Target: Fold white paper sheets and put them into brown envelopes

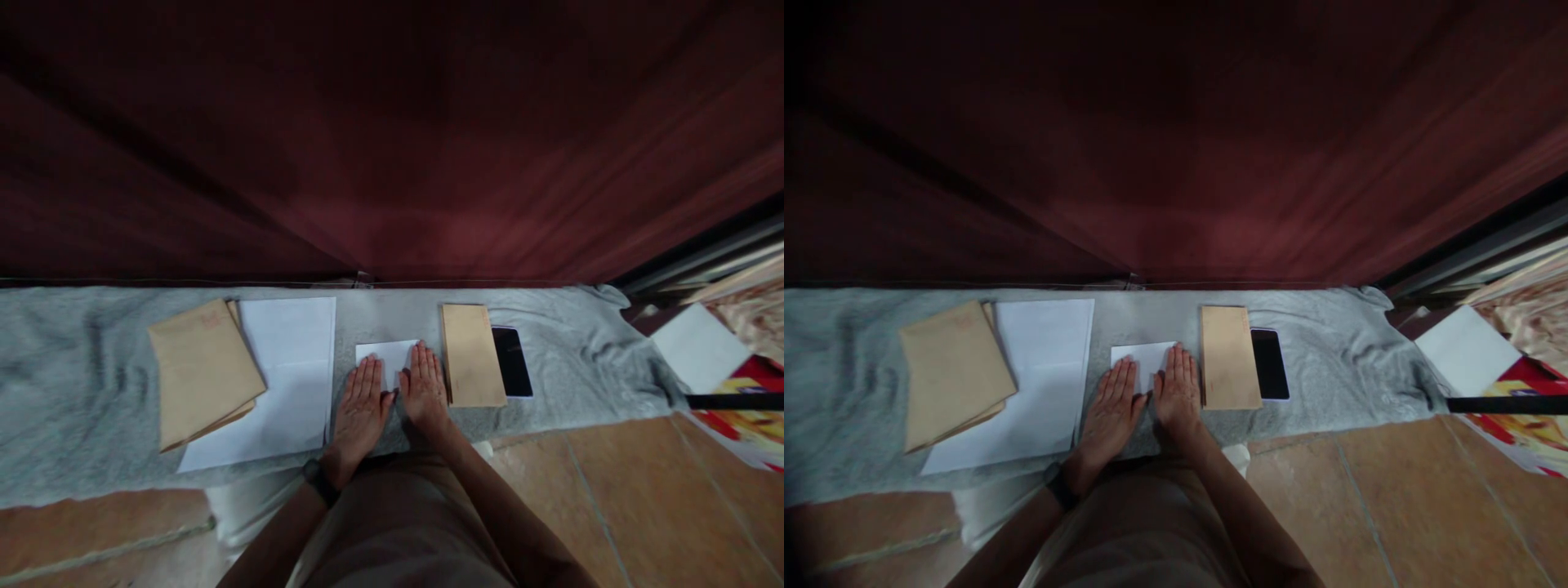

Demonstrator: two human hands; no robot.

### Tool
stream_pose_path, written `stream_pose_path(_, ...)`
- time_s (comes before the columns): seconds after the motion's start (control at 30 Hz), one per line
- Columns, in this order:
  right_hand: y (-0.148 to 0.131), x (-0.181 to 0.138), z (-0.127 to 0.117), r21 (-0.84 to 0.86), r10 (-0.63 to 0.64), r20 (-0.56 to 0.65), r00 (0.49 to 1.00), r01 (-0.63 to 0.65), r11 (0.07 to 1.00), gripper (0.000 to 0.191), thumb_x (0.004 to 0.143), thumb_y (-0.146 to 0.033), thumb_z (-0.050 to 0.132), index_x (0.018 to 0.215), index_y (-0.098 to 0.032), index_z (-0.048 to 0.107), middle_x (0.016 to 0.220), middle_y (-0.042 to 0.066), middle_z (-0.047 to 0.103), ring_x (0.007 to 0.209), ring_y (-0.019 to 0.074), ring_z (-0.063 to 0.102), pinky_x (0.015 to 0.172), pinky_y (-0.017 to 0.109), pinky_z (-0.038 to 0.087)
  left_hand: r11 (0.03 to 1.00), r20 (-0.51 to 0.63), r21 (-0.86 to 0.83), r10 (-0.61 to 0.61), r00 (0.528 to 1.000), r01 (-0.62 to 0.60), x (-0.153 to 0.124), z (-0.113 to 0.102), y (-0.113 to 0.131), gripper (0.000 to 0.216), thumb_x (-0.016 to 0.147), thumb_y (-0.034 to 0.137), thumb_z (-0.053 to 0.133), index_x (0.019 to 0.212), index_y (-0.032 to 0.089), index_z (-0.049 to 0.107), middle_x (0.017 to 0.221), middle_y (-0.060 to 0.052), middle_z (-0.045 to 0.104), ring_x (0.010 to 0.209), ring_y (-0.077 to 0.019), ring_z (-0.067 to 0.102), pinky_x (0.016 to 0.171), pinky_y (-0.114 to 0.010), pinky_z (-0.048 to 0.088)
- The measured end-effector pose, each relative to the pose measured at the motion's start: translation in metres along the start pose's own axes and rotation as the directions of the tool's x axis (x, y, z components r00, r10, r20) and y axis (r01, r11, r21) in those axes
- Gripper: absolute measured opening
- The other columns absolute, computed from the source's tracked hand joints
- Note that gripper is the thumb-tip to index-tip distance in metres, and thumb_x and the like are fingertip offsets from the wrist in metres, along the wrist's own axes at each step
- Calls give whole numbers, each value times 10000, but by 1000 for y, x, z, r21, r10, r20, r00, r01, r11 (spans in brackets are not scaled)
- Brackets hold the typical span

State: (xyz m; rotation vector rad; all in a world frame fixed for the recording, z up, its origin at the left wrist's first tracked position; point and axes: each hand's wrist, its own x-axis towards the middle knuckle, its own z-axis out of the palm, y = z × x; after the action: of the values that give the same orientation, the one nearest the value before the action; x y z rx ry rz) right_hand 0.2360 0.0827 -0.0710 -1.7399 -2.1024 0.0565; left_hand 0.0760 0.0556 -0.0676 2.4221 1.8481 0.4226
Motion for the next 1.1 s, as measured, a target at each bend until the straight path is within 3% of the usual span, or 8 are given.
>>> stream_pose_path(0.27,-21,-8,-9,133,-277,130,952,260,957,566,1095,-324,362,1590,-48,379,1656,170,385,1566,259,317,1278,474,331,997,54,38,70,996,-72,-3,-5,-3,615,1008,183,356,1613,73,337,1700,-167,267,1593,-295,211,1287,-493,275)
stream_pose_path(0.5,-10,-16,-9,59,-231,126,965,225,972,657,1088,-388,395,1633,-44,265,1662,204,356,1567,301,312,1252,512,360,999,17,17,30,999,-31,-10,-5,-5,653,1017,246,388,1624,32,275,1691,-186,283,1593,-288,221,1290,-479,265)
stream_pose_path(0.73,-1,-21,-12,-36,-183,123,975,189,981,742,1081,-415,425,1654,-28,155,1675,228,308,1559,331,319,1247,529,346,999,-49,-45,-16,999,14,-18,-7,-11,774,1044,377,444,1671,93,89,1697,-174,275,1575,-304,278,1275,-498,290)
stream_pose_path(1.1,4,-37,-19,-35,-176,82,981,179,983,757,1088,-427,411,1658,-30,112,1682,245,283,1561,349,306,1232,538,366,997,-51,-33,-65,997,64,-15,-9,-2,745,1054,311,394,1672,102,34,1699,-175,257,1579,-296,261,1275,-516,291)
